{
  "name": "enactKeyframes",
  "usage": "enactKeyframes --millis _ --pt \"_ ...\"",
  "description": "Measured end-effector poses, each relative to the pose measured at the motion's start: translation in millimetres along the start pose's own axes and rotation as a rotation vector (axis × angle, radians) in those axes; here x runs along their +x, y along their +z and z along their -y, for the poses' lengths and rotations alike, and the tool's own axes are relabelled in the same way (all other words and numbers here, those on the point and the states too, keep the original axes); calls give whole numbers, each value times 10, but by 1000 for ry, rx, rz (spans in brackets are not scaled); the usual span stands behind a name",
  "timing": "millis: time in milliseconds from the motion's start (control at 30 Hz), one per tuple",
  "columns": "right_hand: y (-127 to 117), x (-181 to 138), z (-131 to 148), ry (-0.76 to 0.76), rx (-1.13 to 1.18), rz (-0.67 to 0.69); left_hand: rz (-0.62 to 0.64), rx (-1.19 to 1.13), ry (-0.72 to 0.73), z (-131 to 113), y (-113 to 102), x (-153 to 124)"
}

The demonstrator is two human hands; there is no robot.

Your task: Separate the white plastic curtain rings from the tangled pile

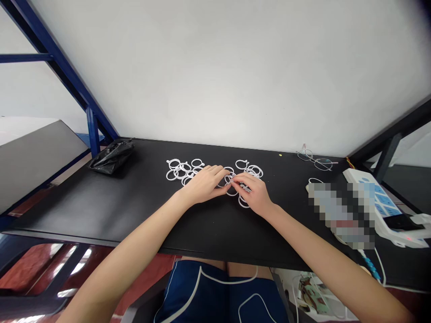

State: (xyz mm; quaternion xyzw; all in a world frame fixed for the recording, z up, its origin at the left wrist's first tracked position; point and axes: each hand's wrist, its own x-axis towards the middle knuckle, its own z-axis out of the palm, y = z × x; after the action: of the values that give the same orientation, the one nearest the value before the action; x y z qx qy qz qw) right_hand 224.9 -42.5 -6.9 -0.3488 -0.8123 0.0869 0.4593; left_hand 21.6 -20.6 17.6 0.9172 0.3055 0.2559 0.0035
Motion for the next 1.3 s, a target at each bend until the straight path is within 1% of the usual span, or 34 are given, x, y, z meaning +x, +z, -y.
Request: enactKeyframes --millis 133,267,400,567,667,767,933,1300 --pt "-10 14 79 5 57 -24 -21 -7 20 -3 -17 4" --pt "-6 20 140 42 129 -40 -96 -39 24 -9 2 4" --pt "-1 3 153 19 148 25 -165 -63 11 -35 20 -14" --pt "-28 -20 148 -31 104 131 -237 -82 16 -61 2 -34" --pt "-50 -14 148 -40 72 200 -252 -61 32 -69 6 -32" --pt "-53 -4 169 28 101 245 -265 -30 51 -74 26 -27" --pt "-48 16 227 155 223 258 -304 6 73 -66 48 -29" --pt "-72 25 264 164 280 278 -329 -17 86 -71 67 -48"
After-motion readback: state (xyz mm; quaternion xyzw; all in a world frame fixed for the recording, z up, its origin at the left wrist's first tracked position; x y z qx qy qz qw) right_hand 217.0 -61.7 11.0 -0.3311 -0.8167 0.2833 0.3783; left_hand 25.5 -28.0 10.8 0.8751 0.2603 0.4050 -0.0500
